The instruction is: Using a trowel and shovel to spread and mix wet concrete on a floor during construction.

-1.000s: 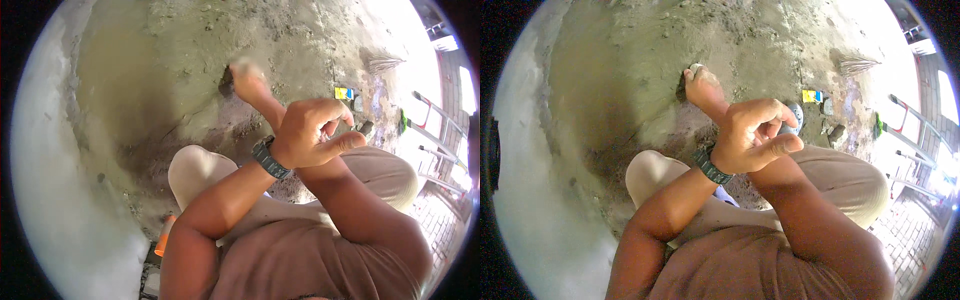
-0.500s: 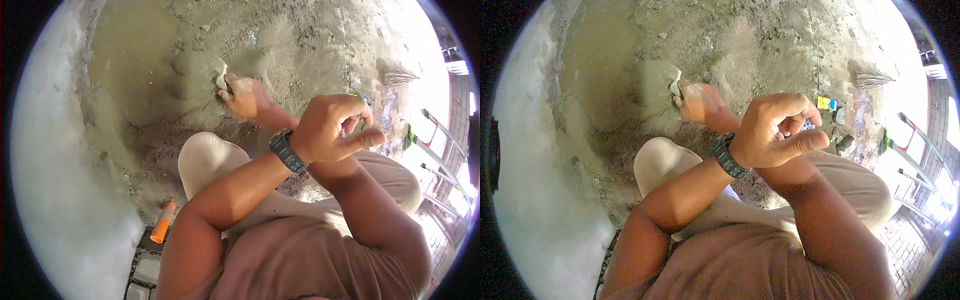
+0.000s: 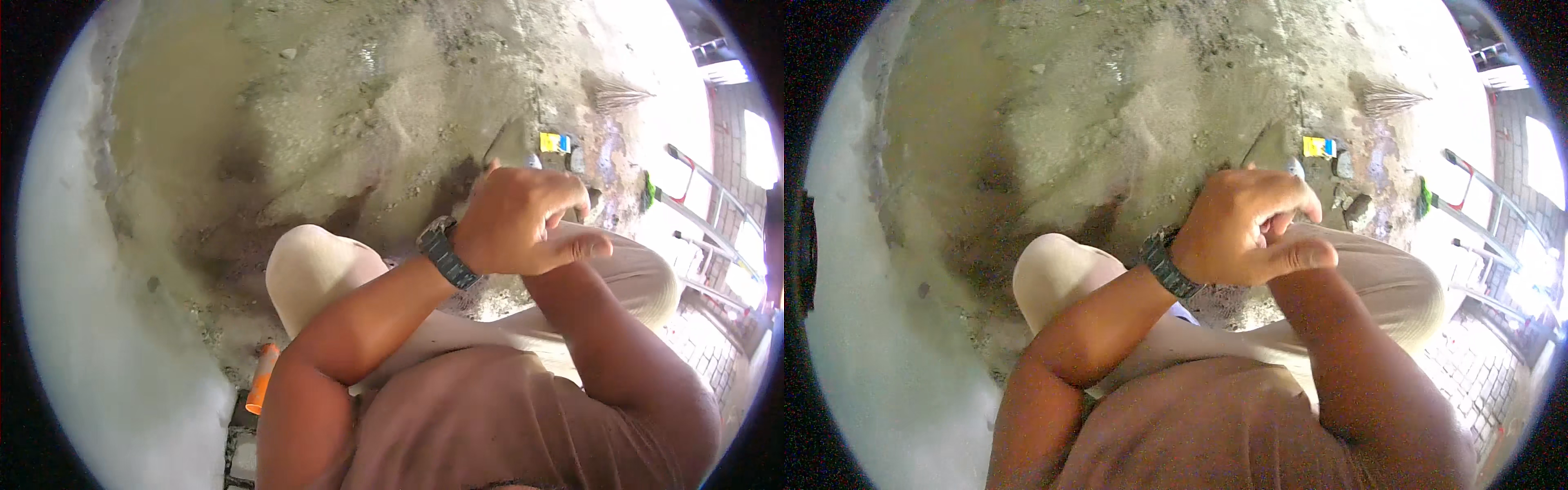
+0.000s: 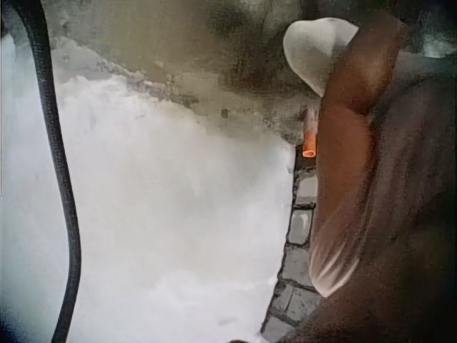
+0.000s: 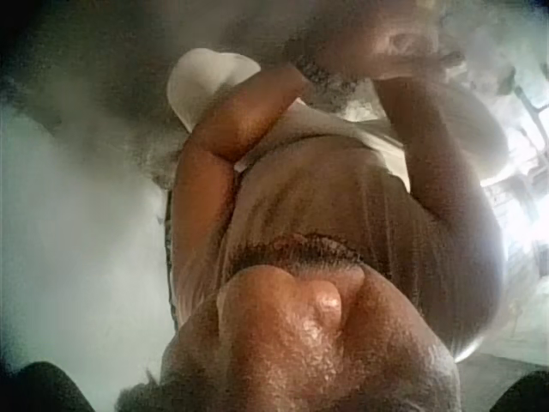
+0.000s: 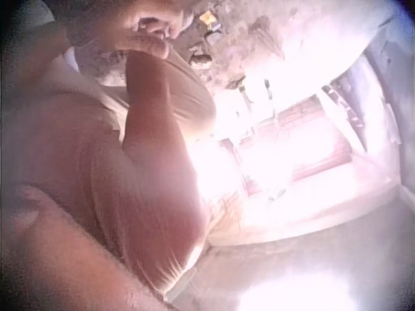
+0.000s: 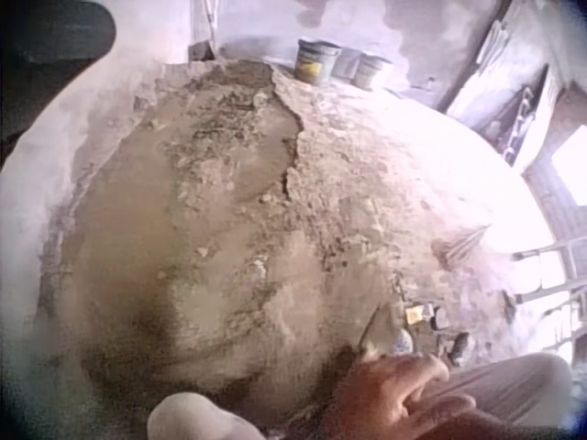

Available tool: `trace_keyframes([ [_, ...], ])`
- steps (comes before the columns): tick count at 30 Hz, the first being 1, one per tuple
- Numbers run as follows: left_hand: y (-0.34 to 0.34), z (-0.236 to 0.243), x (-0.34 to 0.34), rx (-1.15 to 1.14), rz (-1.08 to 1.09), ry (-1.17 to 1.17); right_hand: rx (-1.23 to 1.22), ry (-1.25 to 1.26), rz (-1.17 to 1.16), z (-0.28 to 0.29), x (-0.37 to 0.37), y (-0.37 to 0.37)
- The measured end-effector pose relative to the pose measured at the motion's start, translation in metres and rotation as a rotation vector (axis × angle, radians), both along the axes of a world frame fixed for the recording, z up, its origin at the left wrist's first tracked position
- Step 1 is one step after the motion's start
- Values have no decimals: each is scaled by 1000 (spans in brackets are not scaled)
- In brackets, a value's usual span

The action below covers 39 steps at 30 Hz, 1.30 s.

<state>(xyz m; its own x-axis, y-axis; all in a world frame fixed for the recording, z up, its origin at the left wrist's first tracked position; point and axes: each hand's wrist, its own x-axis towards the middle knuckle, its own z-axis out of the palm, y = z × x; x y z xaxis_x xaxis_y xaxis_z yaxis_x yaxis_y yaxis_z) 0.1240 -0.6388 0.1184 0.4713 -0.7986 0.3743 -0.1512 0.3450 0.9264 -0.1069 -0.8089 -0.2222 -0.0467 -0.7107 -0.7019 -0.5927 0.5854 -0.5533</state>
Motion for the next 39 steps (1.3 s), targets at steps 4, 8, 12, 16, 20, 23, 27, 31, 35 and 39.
trace_keyframes([
  [4,-21,1,-26,-103,-67,-42,118,55,11,-11,16,103],
  [8,-18,0,-23,-44,-127,-36,147,92,98,15,87,165],
  [12,-48,12,-39,-130,-157,-1,-129,-82,231,18,87,126],
  [16,-3,-6,-9,30,-90,-33,257,-61,106,115,145,181],
  [20,-5,-1,-15,1,-33,-26,408,-281,232,173,181,167],
  [23,-10,0,-15,-103,9,-5,533,-414,296,225,221,150],
  [27,4,15,-1,-56,86,-33,516,-387,690,263,277,128],
  [31,29,28,8,-56,204,-80,371,-188,1257,291,335,128],
  [35,63,33,11,67,249,-130,238,-169,1755,312,375,131],
  [39,101,42,4,315,371,-111,-687,-260,2329,293,394,181],
])
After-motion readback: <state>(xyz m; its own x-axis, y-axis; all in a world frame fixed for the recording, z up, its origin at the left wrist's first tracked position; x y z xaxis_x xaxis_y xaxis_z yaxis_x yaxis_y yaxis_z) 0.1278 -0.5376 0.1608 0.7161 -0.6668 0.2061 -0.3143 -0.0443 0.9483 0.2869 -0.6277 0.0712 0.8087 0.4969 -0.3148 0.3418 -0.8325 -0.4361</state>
